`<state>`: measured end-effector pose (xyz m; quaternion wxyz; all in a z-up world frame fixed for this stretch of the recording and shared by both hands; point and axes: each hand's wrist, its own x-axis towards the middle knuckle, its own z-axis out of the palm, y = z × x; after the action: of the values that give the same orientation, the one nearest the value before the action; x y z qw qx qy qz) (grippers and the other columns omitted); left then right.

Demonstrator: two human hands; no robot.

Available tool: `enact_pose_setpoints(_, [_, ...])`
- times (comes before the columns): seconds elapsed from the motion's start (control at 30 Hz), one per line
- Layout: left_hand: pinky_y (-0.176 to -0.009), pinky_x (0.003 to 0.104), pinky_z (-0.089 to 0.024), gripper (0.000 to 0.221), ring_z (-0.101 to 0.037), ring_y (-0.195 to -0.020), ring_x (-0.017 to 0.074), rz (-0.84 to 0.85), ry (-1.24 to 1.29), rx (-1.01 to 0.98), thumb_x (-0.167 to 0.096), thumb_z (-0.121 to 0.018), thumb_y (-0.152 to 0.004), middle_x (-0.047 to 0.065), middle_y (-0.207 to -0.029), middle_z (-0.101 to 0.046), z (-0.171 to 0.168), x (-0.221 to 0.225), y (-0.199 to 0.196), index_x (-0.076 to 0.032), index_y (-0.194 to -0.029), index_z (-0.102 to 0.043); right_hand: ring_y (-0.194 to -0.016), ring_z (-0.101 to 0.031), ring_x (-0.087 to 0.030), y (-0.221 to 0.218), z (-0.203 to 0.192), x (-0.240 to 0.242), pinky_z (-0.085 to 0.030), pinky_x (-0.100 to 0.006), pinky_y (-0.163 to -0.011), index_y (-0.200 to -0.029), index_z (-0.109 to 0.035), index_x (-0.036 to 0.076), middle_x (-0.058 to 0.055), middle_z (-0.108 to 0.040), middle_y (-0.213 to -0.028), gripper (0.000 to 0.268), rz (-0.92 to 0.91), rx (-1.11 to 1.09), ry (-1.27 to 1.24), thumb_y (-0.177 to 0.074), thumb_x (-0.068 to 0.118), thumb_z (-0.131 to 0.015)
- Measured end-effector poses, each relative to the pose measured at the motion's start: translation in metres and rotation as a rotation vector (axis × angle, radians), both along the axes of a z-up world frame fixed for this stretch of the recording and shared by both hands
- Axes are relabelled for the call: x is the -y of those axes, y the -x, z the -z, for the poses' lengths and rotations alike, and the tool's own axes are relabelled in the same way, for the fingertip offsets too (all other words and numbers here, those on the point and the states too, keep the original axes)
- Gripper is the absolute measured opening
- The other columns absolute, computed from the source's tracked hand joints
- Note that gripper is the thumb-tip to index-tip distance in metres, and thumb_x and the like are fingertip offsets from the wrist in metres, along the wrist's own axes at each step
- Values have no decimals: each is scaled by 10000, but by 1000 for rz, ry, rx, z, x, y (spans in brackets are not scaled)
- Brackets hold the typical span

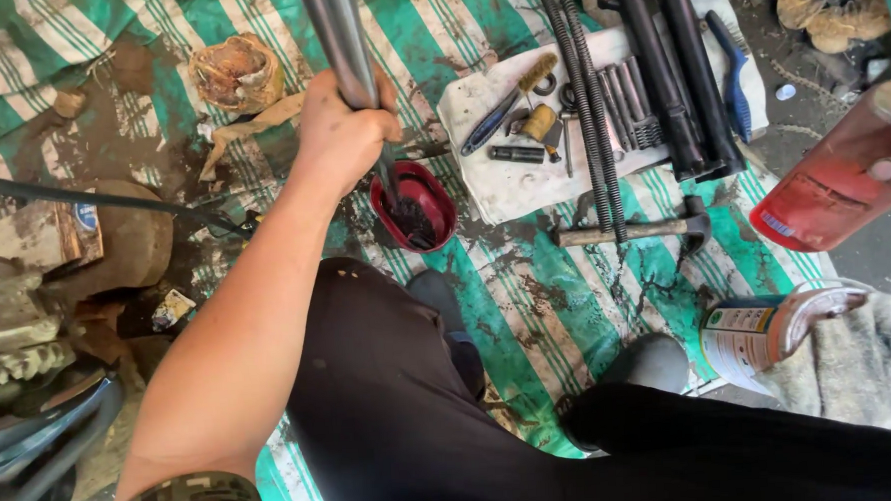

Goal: Servicing a motorcycle front fork by pouring oil and assembling components

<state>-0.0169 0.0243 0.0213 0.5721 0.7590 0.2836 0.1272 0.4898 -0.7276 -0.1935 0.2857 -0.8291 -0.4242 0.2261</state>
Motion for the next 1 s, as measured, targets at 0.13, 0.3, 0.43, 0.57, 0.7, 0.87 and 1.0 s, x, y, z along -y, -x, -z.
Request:
enact_pose_setpoints(0.13, [-960,438,-643,334,-683,-979,164,-45,39,-80,80,-799,-806,-33,-951,-671,-18,10,3,-196,-857,-619,-563,-525,-35,-45,86,-11,-382,-228,-557,-823,-643,159,108,-567,-700,352,165,-375,-262,-1084,390,-690])
enact_pose_setpoints(0.3, [-861,443,-585,322,-659,-912,189,-5,28,12,79,-793,-776,-13,-915,-668,3,1,-1,-183,-820,-611,-1358,-597,-381,184,-117,-133,-464,-488,-1115,-1661,-535,-20,-229,-605,-1543,640,427,87,-248,-1034,-93,-641])
enact_pose_setpoints(0.43, [-637,384,-567,360,-702,-810,195,-86,113,112,132,-781,-649,36,-895,-715,25,-3,-8,-130,-858,-649,-1266,-649,-217,216,-163,-138,-508,-339,-1012,-1573,-567,41,-102,-668,-1476,630,581,2,-236,-984,-47,-772])
enact_pose_setpoints(0.57, [-688,282,-470,337,-632,-810,129,29,44,267,38,-769,-558,-25,-833,-653,41,-12,1,-145,-811,-643,-1326,-701,-202,201,-154,-103,-609,-330,-1035,-1508,-552,19,-110,-703,-1469,737,707,80,-324,-876,19,-930])
enact_pose_setpoints(0.7, [-797,292,-535,383,-669,-875,163,13,98,285,131,-777,-614,20,-912,-665,33,-8,8,-142,-816,-600,-983,-688,-290,213,-188,-127,-541,-466,-816,-1380,-723,71,-131,-762,-1150,604,900,238,212,-903,340,-976])
enact_pose_setpoints(0.87, [-931,315,-571,411,-665,-975,182,15,82,230,175,-740,-688,47,-996,-653,8,0,30,-150,-858,-554,-1146,-720,-491,155,-124,-126,-601,-577,-1017,-1467,-683,31,-291,-762,-1224,567,872,160,482,-962,245,-828])
enact_pose_setpoints(1.0, [-1185,329,-648,378,-675,-1076,148,31,127,162,183,-699,-805,15,-1077,-651,9,-5,45,-147,-940,-572,-1042,-751,-421,99,-45,-105,-631,-532,-891,-1315,-761,46,-233,-785,-1167,659,963,76,558,-847,445,-997])
